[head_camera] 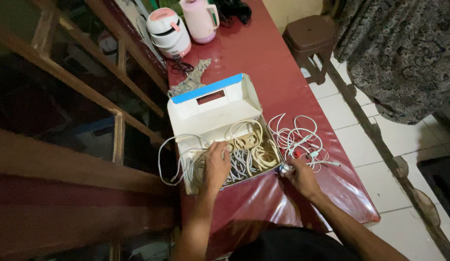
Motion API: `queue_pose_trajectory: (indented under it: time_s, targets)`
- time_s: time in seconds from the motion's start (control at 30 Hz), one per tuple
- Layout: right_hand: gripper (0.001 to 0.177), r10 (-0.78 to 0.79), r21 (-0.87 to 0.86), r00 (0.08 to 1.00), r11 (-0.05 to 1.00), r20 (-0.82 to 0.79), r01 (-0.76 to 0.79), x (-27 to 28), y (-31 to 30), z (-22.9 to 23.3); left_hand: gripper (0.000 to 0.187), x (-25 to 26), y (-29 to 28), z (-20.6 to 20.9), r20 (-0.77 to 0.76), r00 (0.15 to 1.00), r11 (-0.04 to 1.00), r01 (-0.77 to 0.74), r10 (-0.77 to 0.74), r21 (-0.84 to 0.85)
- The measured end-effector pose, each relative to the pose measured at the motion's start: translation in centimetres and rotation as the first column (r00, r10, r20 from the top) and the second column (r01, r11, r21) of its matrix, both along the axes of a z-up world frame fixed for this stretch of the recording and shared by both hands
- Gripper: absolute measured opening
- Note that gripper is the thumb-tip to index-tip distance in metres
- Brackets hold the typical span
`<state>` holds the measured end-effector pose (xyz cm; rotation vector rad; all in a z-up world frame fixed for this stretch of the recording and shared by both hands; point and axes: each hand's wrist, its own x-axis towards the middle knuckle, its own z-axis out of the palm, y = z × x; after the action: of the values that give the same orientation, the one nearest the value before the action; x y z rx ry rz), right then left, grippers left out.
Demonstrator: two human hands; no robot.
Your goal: The person opens a blue box on a table and removes a tangled mass of various cables and chargers. They proceed to untangle and separate the items, including red and white earphones, USB cables, and power adapters, placing them on the table surface.
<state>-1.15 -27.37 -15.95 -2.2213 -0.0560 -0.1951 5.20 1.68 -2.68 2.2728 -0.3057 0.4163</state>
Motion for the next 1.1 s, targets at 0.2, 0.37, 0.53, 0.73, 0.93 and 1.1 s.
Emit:
queue_pose_trajectory:
  time_s: [0.2,0.37,0.53,0.73,0.93,1.1]
  targets:
    - [0.051,0.035,0.008,0.992,0.999,-0.12,-0.034,-0.5,0.2,2.0,0.023,4.7,2.0,-0.7,0.009,0.999,0.974,-0.036,0.035,0.224]
    - [0.061,0.132,0.185,0.965,0.979,-0.224,-0.091,-1.6,-0.9,4.8,0.021,7.7,2.7,-3.7,-0.167,0.977,0.828,-0.017,0.133,0.561]
    - [0.063,0.102,0.216,0.961,0.975,-0.258,-0.046,-2.3,-2.3,5.6,0.021,10.1,3.3,-8.1,-0.145,0.971,0.75,-0.05,0.192,0.659]
    - [0.052,-0.005,0.101,0.966,0.994,-0.26,0.032,-2.3,-3.0,6.0,0.019,9.9,3.6,-7.6,-0.066,0.984,0.766,-0.084,0.163,0.638]
    - [0.045,-0.045,0.105,0.967,0.992,-0.249,0.073,-2.4,-2.8,8.6,0.021,6.9,2.2,0.0,0.125,0.992,0.909,-0.056,0.004,0.414]
    - [0.045,-0.032,0.194,0.97,0.978,-0.24,0.08,-2.5,-1.4,13.2,0.02,3.1,-0.9,5.0,0.127,0.973,0.971,0.172,-0.194,0.166]
